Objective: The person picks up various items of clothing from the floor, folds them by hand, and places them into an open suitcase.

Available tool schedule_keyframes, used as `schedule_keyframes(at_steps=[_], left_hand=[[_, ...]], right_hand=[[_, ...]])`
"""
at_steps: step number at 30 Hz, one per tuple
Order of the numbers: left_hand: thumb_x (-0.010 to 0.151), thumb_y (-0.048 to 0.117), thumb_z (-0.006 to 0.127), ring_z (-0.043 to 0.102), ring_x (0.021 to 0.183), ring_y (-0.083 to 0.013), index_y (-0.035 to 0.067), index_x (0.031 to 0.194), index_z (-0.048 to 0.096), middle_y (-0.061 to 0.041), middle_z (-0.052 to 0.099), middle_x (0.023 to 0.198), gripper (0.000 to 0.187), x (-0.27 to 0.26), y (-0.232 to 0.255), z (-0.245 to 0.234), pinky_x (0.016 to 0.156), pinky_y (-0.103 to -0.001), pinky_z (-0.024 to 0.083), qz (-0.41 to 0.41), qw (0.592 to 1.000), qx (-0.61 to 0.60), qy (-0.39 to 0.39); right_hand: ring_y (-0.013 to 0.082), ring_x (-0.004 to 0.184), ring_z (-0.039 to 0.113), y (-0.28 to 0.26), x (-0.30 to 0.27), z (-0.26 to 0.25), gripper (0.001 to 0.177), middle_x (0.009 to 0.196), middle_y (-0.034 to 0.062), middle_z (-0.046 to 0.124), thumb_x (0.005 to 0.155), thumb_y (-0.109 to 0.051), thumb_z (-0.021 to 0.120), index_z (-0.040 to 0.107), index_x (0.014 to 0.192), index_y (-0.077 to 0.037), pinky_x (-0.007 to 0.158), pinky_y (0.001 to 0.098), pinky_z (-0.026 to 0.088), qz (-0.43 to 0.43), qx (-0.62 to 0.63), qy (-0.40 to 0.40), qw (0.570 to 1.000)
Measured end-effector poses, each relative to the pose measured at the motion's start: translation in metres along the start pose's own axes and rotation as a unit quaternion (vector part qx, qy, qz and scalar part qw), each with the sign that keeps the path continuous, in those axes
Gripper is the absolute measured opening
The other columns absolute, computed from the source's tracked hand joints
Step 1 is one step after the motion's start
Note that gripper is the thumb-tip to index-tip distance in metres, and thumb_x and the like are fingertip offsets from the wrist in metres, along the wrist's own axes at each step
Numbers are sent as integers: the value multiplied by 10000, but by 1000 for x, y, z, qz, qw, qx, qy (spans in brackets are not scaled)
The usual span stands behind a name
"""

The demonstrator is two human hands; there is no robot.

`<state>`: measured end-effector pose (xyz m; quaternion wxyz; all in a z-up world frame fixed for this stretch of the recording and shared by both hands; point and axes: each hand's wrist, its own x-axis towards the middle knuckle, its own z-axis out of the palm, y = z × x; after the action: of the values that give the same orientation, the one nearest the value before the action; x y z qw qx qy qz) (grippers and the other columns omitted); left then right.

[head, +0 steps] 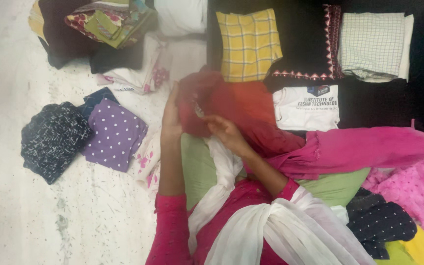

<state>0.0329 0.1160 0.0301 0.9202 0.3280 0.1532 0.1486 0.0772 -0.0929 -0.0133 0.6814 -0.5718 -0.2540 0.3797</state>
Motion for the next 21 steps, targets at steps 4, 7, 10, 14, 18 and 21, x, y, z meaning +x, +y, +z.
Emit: schedule_keyframes(at_steps=[4, 7, 10, 14, 18, 21], left_hand=[[1112, 366, 538, 582, 1198, -118, 49, 1353, 607, -33, 618, 1326, 405, -31, -6, 15, 1038, -273, 467, 55, 980, 183, -50], [1101, 355, 531, 593, 1137, -138, 40, 1380, 550, -43, 622, 1311, 421, -49, -6, 25, 972, -288, 482, 3, 976, 209, -65], [1079, 367, 512, 559, 1032, -199, 101, 1477, 480, -72, 613, 1208, 480, -53, -30, 31, 876, -348, 469, -53, 977, 188, 81], [1029, 429, 448, 615, 1288, -191, 108, 1501, 436, -48, 610, 1446, 571, -59, -61, 26, 1077, -338, 490, -102, 993, -47, 43], [1054, 358, 535, 608, 1274, -241, 45, 1484, 464, -115, 597, 1427, 536, -51, -81, 11, 1101, -389, 486, -65, 993, -97, 11], [1028, 270, 609, 624, 1247, -221, 38, 1420, 524, -94, 617, 1390, 463, -31, -80, 1, 1077, -386, 503, -45, 996, -61, 51]], right_hand=[[129, 1175, 629, -21, -2, -6, 406, 1301, 47, 669, 1037, -262, 604, 601, 1374, -36, 1054, 302, 507, 10, 91, -34, 995], [109, 1179, 591, -22, -13, -7, 439, 1302, 24, 640, 976, -216, 678, 571, 1370, -52, 1035, 309, 483, -10, 89, -30, 996], [135, 1149, 615, -5, -35, -15, 379, 1257, 55, 686, 1043, -231, 664, 642, 1335, 8, 1022, 328, 492, 0, 111, -18, 994], [142, 1189, 612, 1, -74, -22, 425, 1298, 60, 682, 1048, -225, 646, 607, 1385, 32, 1060, 321, 466, 38, 169, -60, 983], [162, 1225, 580, 11, -99, -21, 563, 1367, 81, 629, 1034, -270, 608, 479, 1498, 21, 1072, 321, 443, 89, 138, -23, 986], [167, 1380, 475, 31, -95, -31, 651, 1517, 89, 523, 1028, -319, 585, 392, 1543, 30, 1161, 312, 351, 123, 175, 64, 975]])
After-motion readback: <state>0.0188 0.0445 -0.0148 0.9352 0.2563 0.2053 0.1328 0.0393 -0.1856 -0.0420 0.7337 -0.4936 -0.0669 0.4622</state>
